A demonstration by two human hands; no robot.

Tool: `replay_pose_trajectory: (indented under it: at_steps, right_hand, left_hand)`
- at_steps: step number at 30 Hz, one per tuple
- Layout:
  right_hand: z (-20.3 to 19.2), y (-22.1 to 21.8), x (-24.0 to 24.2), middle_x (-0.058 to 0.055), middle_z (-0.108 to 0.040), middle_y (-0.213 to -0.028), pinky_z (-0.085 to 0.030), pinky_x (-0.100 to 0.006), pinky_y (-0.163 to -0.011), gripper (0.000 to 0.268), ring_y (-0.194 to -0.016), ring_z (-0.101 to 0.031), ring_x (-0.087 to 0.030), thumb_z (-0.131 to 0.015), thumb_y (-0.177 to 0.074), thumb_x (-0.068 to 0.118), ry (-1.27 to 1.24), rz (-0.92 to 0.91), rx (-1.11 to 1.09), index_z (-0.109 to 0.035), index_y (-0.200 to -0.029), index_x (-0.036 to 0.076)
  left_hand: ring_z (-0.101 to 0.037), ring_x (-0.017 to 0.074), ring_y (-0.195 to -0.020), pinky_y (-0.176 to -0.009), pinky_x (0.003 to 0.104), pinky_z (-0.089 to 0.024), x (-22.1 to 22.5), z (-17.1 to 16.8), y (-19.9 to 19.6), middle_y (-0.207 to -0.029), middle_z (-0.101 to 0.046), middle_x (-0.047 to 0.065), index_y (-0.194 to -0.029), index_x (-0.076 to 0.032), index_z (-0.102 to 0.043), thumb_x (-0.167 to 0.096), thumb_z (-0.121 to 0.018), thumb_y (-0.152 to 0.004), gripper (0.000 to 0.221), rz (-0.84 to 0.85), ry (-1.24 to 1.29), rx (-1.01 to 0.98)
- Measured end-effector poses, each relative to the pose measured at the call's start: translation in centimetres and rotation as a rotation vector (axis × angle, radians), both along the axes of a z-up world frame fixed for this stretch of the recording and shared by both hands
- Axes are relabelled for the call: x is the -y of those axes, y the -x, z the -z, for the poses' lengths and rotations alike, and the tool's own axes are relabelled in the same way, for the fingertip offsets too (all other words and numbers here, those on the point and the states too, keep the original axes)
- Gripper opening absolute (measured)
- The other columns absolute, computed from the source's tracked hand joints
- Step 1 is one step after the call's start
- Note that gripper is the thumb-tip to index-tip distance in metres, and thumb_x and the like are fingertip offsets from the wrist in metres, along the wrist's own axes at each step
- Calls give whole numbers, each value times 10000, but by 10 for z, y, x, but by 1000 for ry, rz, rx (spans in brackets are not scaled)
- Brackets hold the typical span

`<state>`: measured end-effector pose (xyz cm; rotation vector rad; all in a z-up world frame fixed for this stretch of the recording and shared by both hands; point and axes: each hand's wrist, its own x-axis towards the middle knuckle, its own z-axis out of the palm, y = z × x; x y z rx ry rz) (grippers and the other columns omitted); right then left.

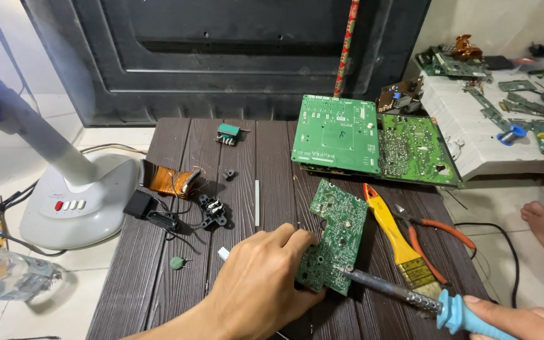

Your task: The person is soldering components on various circuit boards, using a soldering iron and a brush to clean and repair the electronics.

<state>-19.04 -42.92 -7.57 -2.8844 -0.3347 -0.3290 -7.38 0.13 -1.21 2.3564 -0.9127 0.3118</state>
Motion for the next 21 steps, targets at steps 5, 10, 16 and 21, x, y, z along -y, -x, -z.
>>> replay_pose_trajectory:
  at_steps: [5,10,16,21]
  right_hand:
    - [11,1,22,179,-933,-1005,-680,-190,-901,684,-921,-921,45,-997,-483,398,4,33,-138,-812,-1139,343]
    - [3,-41,28,307,-1049,-968,-632,2,-991,422,-954,-937,222,-702,-903,385,-49,548,-1007,-771,-1304,499]
    - [38,-10,56,259,-864,-728,-681,-76,-680,597,-596,-845,118,-850,-617,561,244,172,-272,-658,-1181,577]
    - [-36,-4,-45,96,-928,-707,-747,-175,-675,406,-586,-934,-5,-872,-582,292,-145,79,21,-867,-988,316]
  left_hand:
    - [-658,265,-645,-589,385,-552,1,1,0,-866,-633,73,-1085,-64,-640,-313,-898,-672,547,-2,11,19]
    - [-663,263,-655,-599,382,-561,0,-1,1,-875,-641,74,-1094,-60,-640,-296,-894,-674,545,-6,-1,-9]
    - [-668,275,-709,-655,399,-553,0,-4,3,-906,-630,83,-1121,-53,-607,-314,-888,-681,583,-1,-16,-45]
    - [-641,227,-681,-628,374,-546,0,-5,1,-877,-614,68,-1103,-40,-552,-279,-890,-706,574,26,-13,-60]
